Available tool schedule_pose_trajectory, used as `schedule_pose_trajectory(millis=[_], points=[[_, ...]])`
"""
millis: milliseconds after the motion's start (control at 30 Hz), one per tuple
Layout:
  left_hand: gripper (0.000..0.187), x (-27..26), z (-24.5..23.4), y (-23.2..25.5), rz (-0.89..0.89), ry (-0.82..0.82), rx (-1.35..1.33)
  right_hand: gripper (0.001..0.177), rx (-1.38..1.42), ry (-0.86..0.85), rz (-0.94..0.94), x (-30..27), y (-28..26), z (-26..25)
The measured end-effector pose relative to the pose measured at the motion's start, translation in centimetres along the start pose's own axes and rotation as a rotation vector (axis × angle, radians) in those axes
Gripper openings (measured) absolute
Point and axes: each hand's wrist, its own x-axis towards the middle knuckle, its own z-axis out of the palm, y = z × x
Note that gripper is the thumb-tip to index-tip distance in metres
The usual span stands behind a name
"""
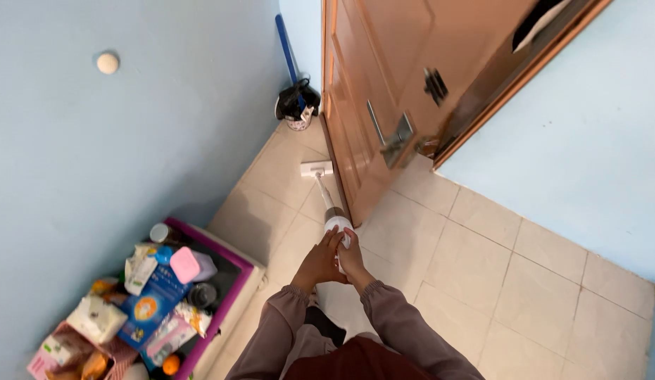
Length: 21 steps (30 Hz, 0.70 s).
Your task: Vacuuming the tiled floor using a handheld vacuum cleaner.
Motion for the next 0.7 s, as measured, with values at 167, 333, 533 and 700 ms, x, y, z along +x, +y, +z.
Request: schedule_pose_trajectory(millis=[167,333,533,700], points=[[0.137,6.5,-5.7,-3.8,-0.005,-0.034,0.065,0.050,-0.019,0.023,-0.003,7.5,-4.1,3.9],[0.137,12.3,-9.1,-8.1,0.040,-0.004,0.057,0.048,-0.054,0.045,-0.002,14.1,-7.3,6.9],[0.138,15.1,-11.1,-9.7,-0.065,-0.063,0.091,0.051,-0.088,0.051,-0.052,17.7,-8.1,8.5],[0.136,12.4,-8.5,-8.5,-0.062,-0.038,0.068,0.049,-0.117,0.038,-0.058,15.2,-5.7,7.0]])
